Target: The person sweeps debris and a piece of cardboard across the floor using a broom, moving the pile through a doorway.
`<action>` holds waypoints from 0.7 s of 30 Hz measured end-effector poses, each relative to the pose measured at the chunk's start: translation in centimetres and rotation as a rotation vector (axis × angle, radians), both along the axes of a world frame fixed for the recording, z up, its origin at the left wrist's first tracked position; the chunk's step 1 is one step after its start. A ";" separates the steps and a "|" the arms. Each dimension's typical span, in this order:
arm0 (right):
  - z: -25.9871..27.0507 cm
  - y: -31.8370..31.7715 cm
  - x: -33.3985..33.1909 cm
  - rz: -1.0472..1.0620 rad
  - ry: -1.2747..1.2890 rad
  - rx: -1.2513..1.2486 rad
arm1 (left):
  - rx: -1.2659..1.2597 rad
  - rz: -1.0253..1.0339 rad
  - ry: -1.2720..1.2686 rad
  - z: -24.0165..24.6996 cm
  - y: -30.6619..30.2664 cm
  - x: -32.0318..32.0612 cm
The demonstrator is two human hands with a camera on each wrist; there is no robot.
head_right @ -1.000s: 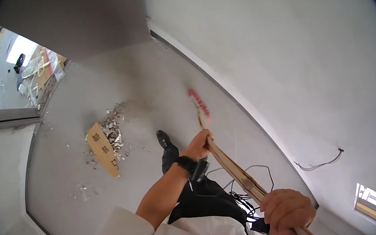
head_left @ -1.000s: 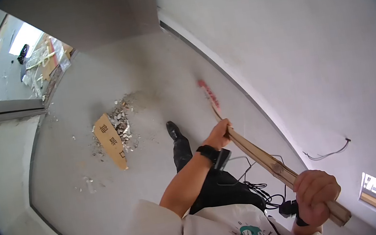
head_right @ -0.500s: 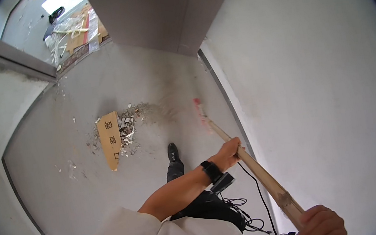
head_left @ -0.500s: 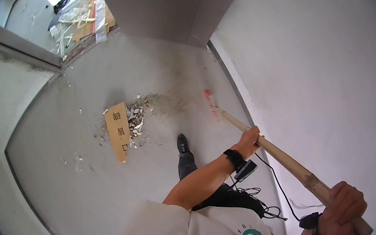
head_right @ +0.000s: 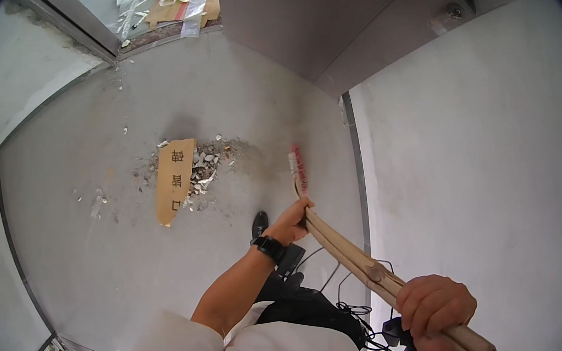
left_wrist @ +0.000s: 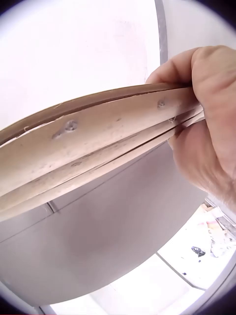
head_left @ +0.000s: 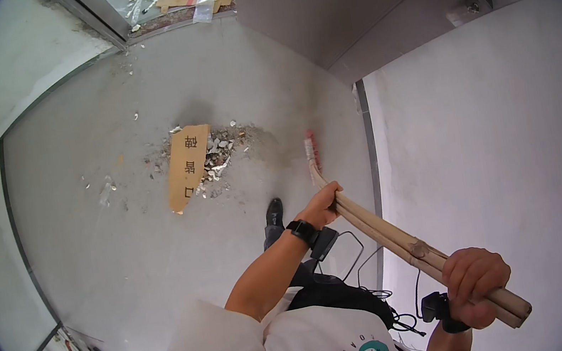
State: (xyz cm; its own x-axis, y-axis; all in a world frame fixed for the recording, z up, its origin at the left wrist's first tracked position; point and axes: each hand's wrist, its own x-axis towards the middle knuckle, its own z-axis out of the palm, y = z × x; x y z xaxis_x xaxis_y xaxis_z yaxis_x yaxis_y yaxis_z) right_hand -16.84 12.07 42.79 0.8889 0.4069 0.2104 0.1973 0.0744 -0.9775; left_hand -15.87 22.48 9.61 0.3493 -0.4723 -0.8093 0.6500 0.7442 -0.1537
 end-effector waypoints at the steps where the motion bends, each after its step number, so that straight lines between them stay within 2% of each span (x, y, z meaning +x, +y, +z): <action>1: 0.3 1.6 0.1 -0.023 -0.047 0.032 | 0.015 0.003 -0.012 0.9 0.8 0.1; 3: 1.3 2.5 0.3 0.010 -0.072 0.026 | 0.020 0.012 -0.017 1.7 0.2 0.0; 5: 2.3 2.0 0.4 0.014 -0.215 0.064 | 0.040 0.039 -0.004 2.6 -1.5 0.7; 9: 6.2 -1.2 0.3 -0.178 -0.186 -0.069 | 0.079 0.020 -0.031 7.2 -3.7 2.2; 10: 6.8 -1.3 0.6 -0.169 -0.189 -0.065 | 0.062 0.020 -0.057 8.1 -4.0 2.8; 12: 7.8 -1.3 1.3 -0.246 -0.233 -0.171 | 0.036 0.046 -0.081 7.9 -5.5 4.5; 13: 7.6 -1.8 2.1 -0.230 -0.236 -0.160 | 0.009 0.067 -0.099 7.6 -6.3 5.5; 14: 7.4 -2.5 3.1 -0.086 -0.333 -0.223 | 0.000 0.082 -0.085 8.0 -6.4 6.4; 15: 7.2 -2.2 4.3 0.061 -0.432 -0.283 | 0.012 0.106 -0.085 7.1 -7.2 7.3; 16: 6.6 -1.0 4.7 -0.026 -0.512 -0.314 | -0.023 0.122 -0.106 5.7 -8.2 8.2; 17: 5.8 0.0 5.8 -0.006 -0.560 -0.277 | -0.057 0.139 -0.125 4.6 -8.9 9.3; 20: 3.1 -2.0 9.0 0.198 -0.580 -0.343 | -0.032 0.204 -0.074 0.6 -10.6 12.0; 21: 2.2 -3.1 9.6 0.198 -0.486 -0.327 | -0.008 0.209 -0.087 -0.8 -10.8 12.8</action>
State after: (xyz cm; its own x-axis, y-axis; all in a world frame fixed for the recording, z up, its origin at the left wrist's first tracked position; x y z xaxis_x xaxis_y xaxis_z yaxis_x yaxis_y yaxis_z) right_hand -7.20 8.99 44.95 0.6233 0.6666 0.4089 0.6392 -0.1331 -0.7574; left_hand -3.07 11.65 8.81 0.5085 -0.3882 -0.7686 0.4927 0.8632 -0.1101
